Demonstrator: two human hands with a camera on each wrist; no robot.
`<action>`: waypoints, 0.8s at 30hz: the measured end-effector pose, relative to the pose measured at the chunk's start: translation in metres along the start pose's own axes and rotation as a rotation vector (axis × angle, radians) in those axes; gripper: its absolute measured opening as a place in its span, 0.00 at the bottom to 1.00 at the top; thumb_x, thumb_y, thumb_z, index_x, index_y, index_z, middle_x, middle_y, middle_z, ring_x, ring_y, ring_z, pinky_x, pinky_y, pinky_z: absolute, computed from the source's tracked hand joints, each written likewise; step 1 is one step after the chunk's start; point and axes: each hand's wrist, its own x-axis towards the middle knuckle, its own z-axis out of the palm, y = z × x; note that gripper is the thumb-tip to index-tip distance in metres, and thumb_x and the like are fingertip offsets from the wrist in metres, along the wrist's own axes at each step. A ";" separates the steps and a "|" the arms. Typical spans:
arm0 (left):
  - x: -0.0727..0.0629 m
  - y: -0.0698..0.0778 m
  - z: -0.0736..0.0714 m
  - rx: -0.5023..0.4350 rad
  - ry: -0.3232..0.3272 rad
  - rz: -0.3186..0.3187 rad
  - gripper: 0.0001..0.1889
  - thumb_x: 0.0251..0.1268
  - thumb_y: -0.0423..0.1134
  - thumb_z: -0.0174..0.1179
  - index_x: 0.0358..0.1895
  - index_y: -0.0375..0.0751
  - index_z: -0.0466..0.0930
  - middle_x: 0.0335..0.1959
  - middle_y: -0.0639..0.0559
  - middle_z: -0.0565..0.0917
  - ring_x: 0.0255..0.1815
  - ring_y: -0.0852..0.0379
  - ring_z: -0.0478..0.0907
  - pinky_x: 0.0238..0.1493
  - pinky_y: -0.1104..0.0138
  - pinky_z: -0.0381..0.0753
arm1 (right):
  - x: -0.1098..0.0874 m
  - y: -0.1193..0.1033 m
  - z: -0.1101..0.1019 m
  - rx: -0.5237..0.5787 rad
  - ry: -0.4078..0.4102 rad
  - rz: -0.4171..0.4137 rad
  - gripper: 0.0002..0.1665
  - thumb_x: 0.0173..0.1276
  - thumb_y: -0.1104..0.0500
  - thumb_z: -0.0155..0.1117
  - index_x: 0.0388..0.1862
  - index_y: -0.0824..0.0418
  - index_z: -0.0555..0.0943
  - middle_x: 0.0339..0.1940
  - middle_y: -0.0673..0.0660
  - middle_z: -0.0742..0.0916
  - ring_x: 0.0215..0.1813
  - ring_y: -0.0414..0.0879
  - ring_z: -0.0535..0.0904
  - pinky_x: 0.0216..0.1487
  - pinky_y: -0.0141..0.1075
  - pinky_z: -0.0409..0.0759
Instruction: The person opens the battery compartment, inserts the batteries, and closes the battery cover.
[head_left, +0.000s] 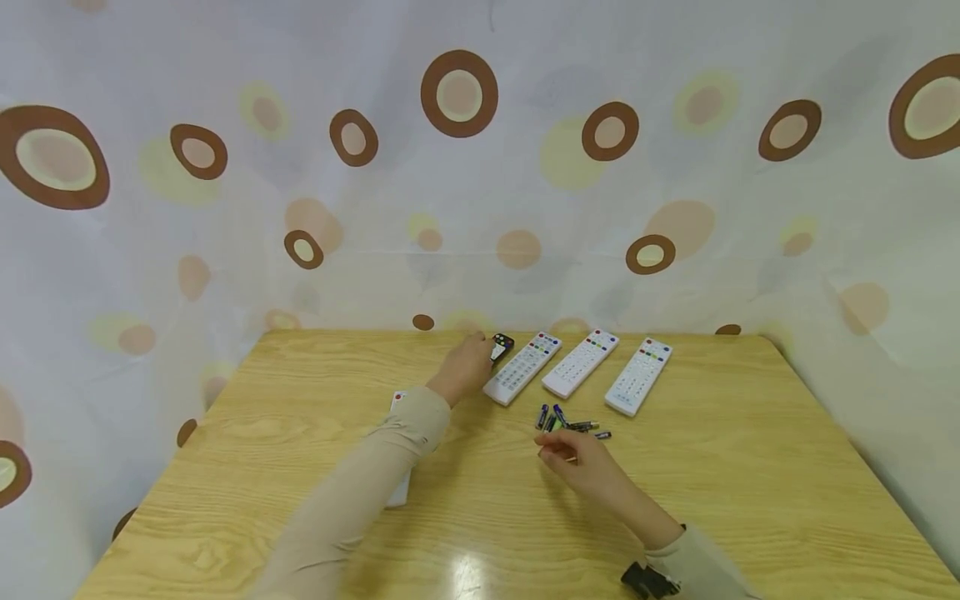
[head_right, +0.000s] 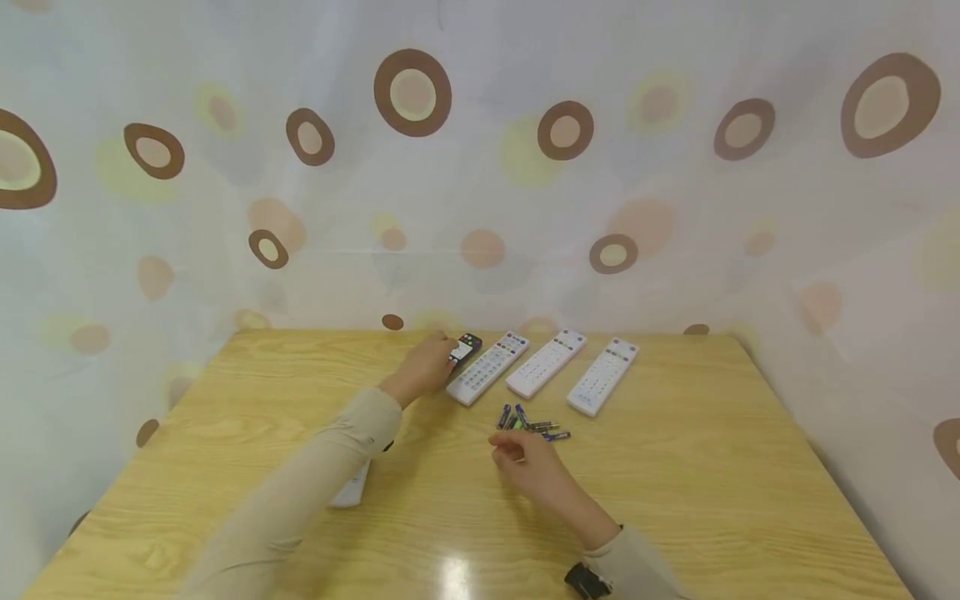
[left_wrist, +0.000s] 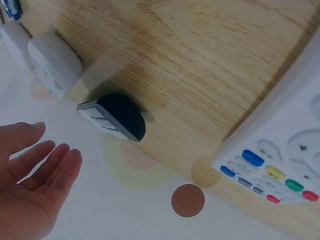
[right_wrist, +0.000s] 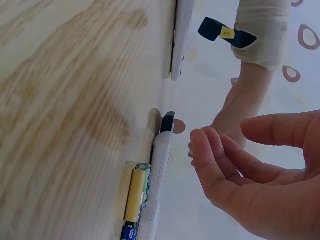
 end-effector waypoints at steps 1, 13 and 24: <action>0.003 -0.001 0.002 0.000 -0.008 0.004 0.15 0.72 0.33 0.53 0.58 0.32 0.75 0.50 0.41 0.76 0.49 0.50 0.77 0.48 0.61 0.81 | 0.000 0.000 0.000 0.001 0.002 0.002 0.15 0.71 0.66 0.57 0.51 0.76 0.78 0.45 0.68 0.84 0.42 0.52 0.81 0.39 0.30 0.81; 0.024 -0.013 0.024 0.061 -0.139 -0.076 0.12 0.70 0.33 0.55 0.52 0.32 0.78 0.49 0.41 0.79 0.50 0.49 0.77 0.51 0.60 0.80 | -0.002 0.005 -0.001 -0.008 -0.011 0.006 0.14 0.71 0.65 0.57 0.49 0.75 0.78 0.44 0.66 0.85 0.41 0.51 0.81 0.40 0.31 0.81; 0.020 -0.008 0.023 0.086 -0.084 -0.091 0.09 0.69 0.31 0.54 0.47 0.32 0.79 0.44 0.41 0.83 0.46 0.48 0.82 0.46 0.59 0.83 | 0.001 0.001 0.000 0.021 -0.045 0.008 0.17 0.72 0.63 0.57 0.53 0.75 0.77 0.46 0.68 0.84 0.43 0.52 0.81 0.39 0.32 0.80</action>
